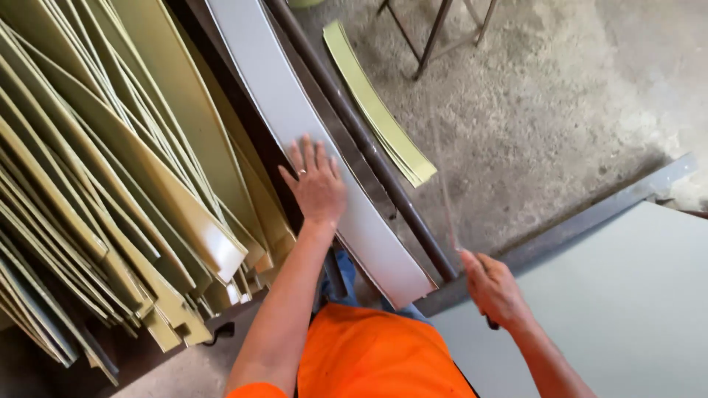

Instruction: Using a manual shear or metal cutter to trim or cut metal strips.

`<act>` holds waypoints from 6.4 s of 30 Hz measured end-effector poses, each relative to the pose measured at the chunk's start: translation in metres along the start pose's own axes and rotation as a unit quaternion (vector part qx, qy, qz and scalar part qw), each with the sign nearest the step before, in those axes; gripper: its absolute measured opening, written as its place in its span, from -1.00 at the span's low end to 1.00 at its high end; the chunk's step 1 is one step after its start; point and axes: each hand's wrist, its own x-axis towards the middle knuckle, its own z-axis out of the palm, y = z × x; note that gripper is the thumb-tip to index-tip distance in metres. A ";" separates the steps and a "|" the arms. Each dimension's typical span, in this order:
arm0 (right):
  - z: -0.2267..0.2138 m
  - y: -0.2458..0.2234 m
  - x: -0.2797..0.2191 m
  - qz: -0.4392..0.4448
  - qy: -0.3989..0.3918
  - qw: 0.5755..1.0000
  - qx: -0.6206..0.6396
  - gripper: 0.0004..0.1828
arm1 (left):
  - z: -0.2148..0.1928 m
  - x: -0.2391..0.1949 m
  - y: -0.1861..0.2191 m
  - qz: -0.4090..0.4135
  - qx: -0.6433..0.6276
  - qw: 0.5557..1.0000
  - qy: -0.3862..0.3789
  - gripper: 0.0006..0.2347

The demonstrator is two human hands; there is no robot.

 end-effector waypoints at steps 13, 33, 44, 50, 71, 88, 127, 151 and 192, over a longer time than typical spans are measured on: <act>0.023 0.009 0.011 -0.082 0.017 0.996 -0.019 -0.58 | 0.016 -0.015 0.000 -0.014 0.026 0.999 0.029 -0.51; 0.049 -0.009 0.048 0.043 -0.150 0.980 -0.127 -0.47 | 0.027 -0.007 -0.003 -0.015 -0.001 0.999 0.039 -0.51; 0.067 0.060 0.024 -0.105 0.186 0.962 -0.168 -0.37 | 0.025 -0.080 0.013 -0.034 -0.057 0.997 0.047 -0.50; 0.033 0.181 -0.056 -0.081 0.224 0.953 -0.189 -0.36 | 0.008 -0.091 0.028 -0.005 -0.031 0.999 0.045 -0.49; 0.011 0.153 -0.089 0.103 0.113 0.988 0.011 -0.47 | 0.005 -0.102 0.016 0.085 0.004 0.996 0.017 -0.55; -0.007 0.181 -0.047 0.054 -0.041 0.987 0.144 -0.39 | 0.014 -0.106 0.016 0.078 -0.013 0.996 0.040 -0.53; -0.017 0.054 -0.014 0.015 0.015 0.999 0.047 -0.37 | -0.018 -0.032 0.010 0.027 -0.011 1.000 -0.011 -0.55; 0.012 0.038 0.014 0.083 -0.119 0.989 -0.020 -0.42 | 0.021 -0.028 -0.003 0.022 -0.033 0.998 0.037 -0.52; 0.015 -0.023 0.063 0.050 -0.123 0.990 0.039 -0.50 | 0.016 0.048 -0.019 -0.013 -0.011 1.000 0.013 -0.52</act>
